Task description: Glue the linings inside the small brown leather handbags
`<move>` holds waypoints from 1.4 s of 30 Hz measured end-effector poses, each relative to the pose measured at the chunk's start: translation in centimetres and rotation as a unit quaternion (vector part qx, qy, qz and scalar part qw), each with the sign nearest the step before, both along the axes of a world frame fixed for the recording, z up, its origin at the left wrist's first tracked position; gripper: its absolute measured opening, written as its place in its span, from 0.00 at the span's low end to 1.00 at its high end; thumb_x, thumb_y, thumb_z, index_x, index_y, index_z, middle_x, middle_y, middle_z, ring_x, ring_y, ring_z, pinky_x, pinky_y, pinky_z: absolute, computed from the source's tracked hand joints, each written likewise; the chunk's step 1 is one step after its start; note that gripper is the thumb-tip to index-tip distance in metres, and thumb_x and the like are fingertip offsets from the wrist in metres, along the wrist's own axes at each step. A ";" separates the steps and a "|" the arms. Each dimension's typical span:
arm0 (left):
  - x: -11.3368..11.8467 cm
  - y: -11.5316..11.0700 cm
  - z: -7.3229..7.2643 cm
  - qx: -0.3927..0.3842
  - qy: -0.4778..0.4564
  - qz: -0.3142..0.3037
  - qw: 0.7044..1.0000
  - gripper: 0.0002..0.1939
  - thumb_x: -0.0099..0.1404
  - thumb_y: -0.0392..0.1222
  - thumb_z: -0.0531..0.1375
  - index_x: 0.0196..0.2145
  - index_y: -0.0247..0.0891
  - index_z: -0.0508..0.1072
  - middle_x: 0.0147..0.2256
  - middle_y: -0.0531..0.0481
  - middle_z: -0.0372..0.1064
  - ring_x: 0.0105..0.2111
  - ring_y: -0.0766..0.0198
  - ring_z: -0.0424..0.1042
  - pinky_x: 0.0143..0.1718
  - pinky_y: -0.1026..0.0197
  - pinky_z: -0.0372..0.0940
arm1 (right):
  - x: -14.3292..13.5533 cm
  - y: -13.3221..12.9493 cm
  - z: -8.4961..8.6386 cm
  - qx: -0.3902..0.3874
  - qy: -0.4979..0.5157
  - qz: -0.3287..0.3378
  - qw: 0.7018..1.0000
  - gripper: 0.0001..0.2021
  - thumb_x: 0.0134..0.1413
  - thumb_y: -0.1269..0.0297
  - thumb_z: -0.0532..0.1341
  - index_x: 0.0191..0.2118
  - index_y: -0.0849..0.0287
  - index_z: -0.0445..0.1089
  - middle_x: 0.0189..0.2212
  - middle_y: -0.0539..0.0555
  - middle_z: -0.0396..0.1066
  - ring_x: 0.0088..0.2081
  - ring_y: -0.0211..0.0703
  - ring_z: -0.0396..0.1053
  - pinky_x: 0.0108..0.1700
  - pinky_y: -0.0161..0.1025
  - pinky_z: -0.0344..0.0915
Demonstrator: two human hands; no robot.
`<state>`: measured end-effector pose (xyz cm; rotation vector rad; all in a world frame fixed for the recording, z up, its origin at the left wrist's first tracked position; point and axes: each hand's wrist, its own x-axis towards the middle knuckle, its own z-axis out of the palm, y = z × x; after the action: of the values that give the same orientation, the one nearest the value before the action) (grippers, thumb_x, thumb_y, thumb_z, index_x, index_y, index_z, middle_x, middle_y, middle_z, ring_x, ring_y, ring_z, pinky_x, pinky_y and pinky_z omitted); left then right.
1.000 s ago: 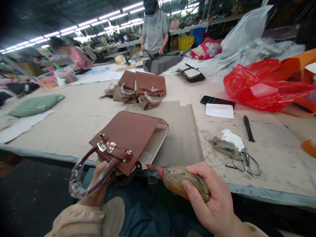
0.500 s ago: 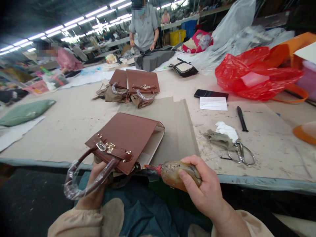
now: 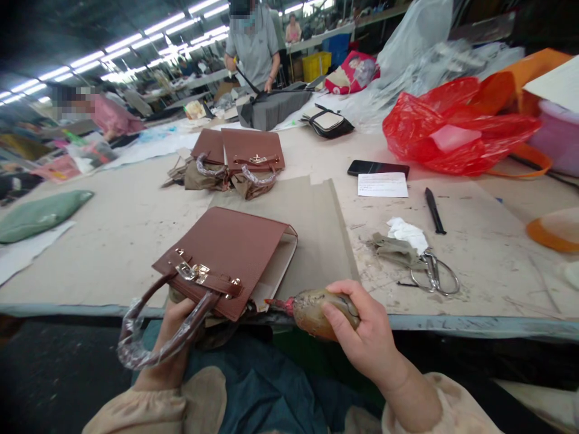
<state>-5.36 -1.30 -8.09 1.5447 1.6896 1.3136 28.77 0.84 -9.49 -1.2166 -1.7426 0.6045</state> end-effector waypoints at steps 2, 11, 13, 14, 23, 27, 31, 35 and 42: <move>-0.5 -0.1 -0.5 0.023 0.034 -0.015 0.999 0.07 0.55 0.44 0.67 0.29 0.40 0.81 0.39 0.47 0.77 0.44 0.51 0.73 0.53 0.51 0.65 | 0.0 0.4 -0.5 0.002 0.002 -0.029 1.000 0.06 0.59 0.59 0.59 0.41 0.53 0.67 0.32 0.49 0.72 0.32 0.39 0.72 0.34 0.32 0.68; -1.0 -0.6 -0.7 0.039 0.095 -0.032 0.994 0.06 0.55 0.44 0.66 0.29 0.40 0.81 0.42 0.46 0.76 0.45 0.51 0.72 0.52 0.53 0.64 | -0.2 2.5 -1.9 0.009 0.013 -0.101 0.995 0.09 0.59 0.57 0.59 0.41 0.55 0.67 0.33 0.51 0.72 0.34 0.42 0.71 0.37 0.37 0.68; -1.3 -0.6 -0.8 0.055 0.121 -0.042 0.990 0.05 0.55 0.44 0.66 0.27 0.41 0.81 0.40 0.47 0.77 0.44 0.52 0.72 0.51 0.54 0.64 | -0.1 2.6 -1.9 0.003 0.017 -0.097 0.995 0.09 0.59 0.57 0.59 0.41 0.55 0.67 0.33 0.51 0.72 0.34 0.42 0.71 0.37 0.36 0.68; -1.3 -0.5 -0.8 0.055 0.122 -0.043 0.990 0.05 0.55 0.44 0.66 0.27 0.41 0.81 0.38 0.47 0.77 0.43 0.52 0.73 0.50 0.54 0.65 | -0.1 2.5 -1.8 -0.003 0.018 -0.092 0.996 0.08 0.59 0.57 0.59 0.40 0.55 0.67 0.33 0.51 0.72 0.34 0.42 0.71 0.37 0.36 0.67; -0.1 -0.5 0.0 -0.027 0.008 0.023 0.999 0.09 0.54 0.47 0.66 0.30 0.40 0.79 0.38 0.46 0.77 0.41 0.50 0.74 0.47 0.51 0.69 | -0.3 0.4 -0.8 -0.064 0.054 0.028 0.996 0.07 0.59 0.58 0.58 0.39 0.52 0.69 0.31 0.48 0.73 0.33 0.39 0.72 0.34 0.31 0.68; -1.0 -0.7 -0.6 0.010 0.075 -0.006 0.997 0.08 0.55 0.48 0.66 0.29 0.41 0.80 0.41 0.46 0.77 0.44 0.49 0.73 0.48 0.51 0.68 | -0.3 1.1 -1.6 -0.063 0.054 -0.035 0.996 0.07 0.58 0.57 0.59 0.38 0.53 0.68 0.32 0.49 0.72 0.34 0.41 0.72 0.36 0.34 0.68; -2.4 -0.7 -1.9 0.058 0.151 -0.057 0.985 0.09 0.58 0.47 0.65 0.26 0.41 0.80 0.36 0.46 0.77 0.41 0.51 0.73 0.48 0.51 0.67 | -0.2 2.0 -2.3 -0.063 0.056 -0.103 0.991 0.09 0.57 0.55 0.59 0.39 0.54 0.68 0.33 0.50 0.72 0.35 0.42 0.71 0.39 0.37 0.68; -2.8 -0.7 -2.3 0.054 0.154 -0.059 0.985 0.08 0.60 0.46 0.63 0.31 0.40 0.81 0.38 0.45 0.76 0.44 0.51 0.72 0.50 0.50 0.66 | -0.4 1.5 -2.0 -0.087 0.068 -0.067 0.992 0.09 0.57 0.56 0.59 0.38 0.54 0.69 0.33 0.50 0.72 0.36 0.42 0.71 0.39 0.36 0.68; -2.8 -0.5 -1.9 0.088 0.162 -0.079 0.980 0.06 0.60 0.45 0.64 0.32 0.43 0.81 0.42 0.45 0.76 0.46 0.52 0.72 0.52 0.53 0.64 | -0.9 0.4 -1.4 -0.117 0.069 0.014 0.991 0.09 0.58 0.56 0.58 0.38 0.55 0.69 0.32 0.50 0.72 0.35 0.42 0.72 0.37 0.35 0.68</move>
<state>-8.14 -1.80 -10.02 2.0455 1.6267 1.2066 27.88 1.21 -10.89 -1.2793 -1.6081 0.9097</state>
